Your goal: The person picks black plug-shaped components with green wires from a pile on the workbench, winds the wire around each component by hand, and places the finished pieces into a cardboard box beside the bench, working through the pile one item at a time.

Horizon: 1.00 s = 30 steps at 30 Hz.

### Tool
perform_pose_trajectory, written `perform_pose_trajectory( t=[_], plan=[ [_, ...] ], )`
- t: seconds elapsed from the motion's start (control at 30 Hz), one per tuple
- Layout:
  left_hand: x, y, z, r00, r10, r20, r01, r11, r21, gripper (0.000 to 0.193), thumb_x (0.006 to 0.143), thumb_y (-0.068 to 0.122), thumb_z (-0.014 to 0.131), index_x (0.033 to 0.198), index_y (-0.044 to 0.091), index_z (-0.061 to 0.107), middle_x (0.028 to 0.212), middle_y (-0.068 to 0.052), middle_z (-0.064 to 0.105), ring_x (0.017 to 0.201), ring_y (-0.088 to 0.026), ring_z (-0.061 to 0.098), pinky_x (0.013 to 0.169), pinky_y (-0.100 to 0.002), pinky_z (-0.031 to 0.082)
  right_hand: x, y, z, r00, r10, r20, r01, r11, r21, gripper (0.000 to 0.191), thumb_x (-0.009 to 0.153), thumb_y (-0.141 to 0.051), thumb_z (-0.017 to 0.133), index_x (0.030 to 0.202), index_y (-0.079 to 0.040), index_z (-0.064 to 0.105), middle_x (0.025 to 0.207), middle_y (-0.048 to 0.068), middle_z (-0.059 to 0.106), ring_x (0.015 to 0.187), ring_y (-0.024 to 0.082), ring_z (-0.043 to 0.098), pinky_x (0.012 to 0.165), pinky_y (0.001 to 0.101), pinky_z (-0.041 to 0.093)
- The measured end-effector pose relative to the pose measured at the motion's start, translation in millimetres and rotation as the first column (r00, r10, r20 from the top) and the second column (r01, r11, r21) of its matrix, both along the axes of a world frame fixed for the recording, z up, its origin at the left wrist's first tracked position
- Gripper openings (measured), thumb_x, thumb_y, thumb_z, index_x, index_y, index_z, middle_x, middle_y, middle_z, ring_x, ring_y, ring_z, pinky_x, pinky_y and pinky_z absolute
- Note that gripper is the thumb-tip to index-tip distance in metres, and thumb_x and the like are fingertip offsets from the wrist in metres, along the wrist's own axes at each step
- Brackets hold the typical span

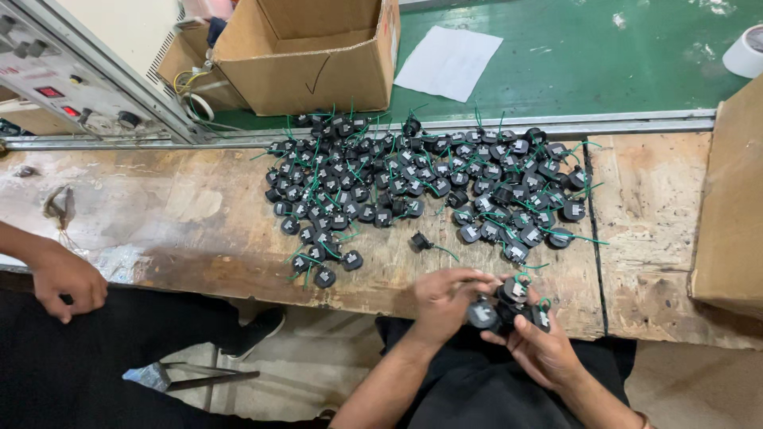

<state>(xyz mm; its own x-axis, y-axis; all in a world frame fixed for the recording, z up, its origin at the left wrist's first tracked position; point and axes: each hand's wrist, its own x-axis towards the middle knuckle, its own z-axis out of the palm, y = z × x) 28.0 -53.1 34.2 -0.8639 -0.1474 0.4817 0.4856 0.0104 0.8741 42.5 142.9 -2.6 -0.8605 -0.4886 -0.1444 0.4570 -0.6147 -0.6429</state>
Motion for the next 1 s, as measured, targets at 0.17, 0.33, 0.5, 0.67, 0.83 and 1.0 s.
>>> perform_pose_trajectory(
  t=[0.17,0.33,0.5,0.67,0.83,1.0],
  plan=[
    [11,10,2,0.986,-0.113,-0.123,0.107,0.993,-0.053,0.015,0.095,-0.006,0.07,0.108,0.003,0.07,0.109,-0.014,0.078,0.101,-0.024,0.078,0.089,-0.033,0.063,8,11,-11,0.999,-0.018,0.049,0.014,0.998,0.067,0.06,0.089,-0.011,0.069,0.145,-0.012,0.047,0.123,0.012,0.062,0.11,0.026,0.065,0.076,0.0493,0.06],
    [20,4,-22,0.949,-0.313,-0.033,0.309,0.948,-0.08,0.016,0.089,-0.003,0.078,0.102,0.002,0.069,0.119,-0.015,0.075,0.115,-0.024,0.072,0.105,-0.036,0.056,8,24,-24,0.989,-0.146,0.025,0.141,0.978,0.153,0.048,0.086,-0.005,0.067,0.131,-0.007,0.05,0.121,0.01,0.061,0.108,0.026,0.066,0.082,0.0481,0.061],
    [28,24,-34,0.908,-0.29,0.303,0.184,0.925,0.332,0.029,0.082,0.0,0.086,0.086,0.007,0.058,0.1,-0.007,0.071,0.093,-0.016,0.065,0.084,-0.031,0.053,11,14,-33,0.991,-0.072,-0.117,0.092,0.98,0.177,0.044,0.085,0.003,0.069,0.125,-0.002,0.054,0.119,0.013,0.06,0.106,0.027,0.066,0.083,0.0506,0.062],
    [-1,-40,-5,0.997,0.083,-0.003,-0.083,0.992,-0.09,0.018,0.08,0.001,0.083,0.088,0.007,0.067,0.104,-0.009,0.074,0.099,-0.02,0.07,0.09,-0.035,0.056,14,22,-31,0.992,-0.11,-0.061,0.117,0.987,0.112,0.044,0.086,0.001,0.069,0.127,-0.003,0.053,0.122,0.015,0.062,0.106,0.028,0.066,0.081,0.0485,0.061],
    [-59,-107,16,0.82,0.562,-0.108,-0.465,0.544,-0.698,0.022,0.079,0.009,0.085,0.099,0.01,0.078,0.096,-0.008,0.076,0.082,-0.026,0.069,0.071,-0.036,0.054,4,24,-22,0.985,-0.13,0.116,0.141,0.985,-0.101,0.051,0.092,-0.012,0.068,0.139,-0.01,0.05,0.127,0.016,0.062,0.112,0.033,0.066,0.078,0.0453,0.06],
    [-54,-96,11,0.771,0.566,-0.292,-0.617,0.551,-0.561,0.017,0.084,0.002,0.08,0.099,0.008,0.079,0.095,-0.007,0.077,0.089,-0.023,0.072,0.078,-0.034,0.058,2,17,-2,0.988,-0.137,0.074,0.145,0.981,-0.132,0.059,0.09,-0.01,0.07,0.144,-0.014,0.046,0.136,0.013,0.058,0.122,0.034,0.06,0.088,0.048,0.056]
  ],
)
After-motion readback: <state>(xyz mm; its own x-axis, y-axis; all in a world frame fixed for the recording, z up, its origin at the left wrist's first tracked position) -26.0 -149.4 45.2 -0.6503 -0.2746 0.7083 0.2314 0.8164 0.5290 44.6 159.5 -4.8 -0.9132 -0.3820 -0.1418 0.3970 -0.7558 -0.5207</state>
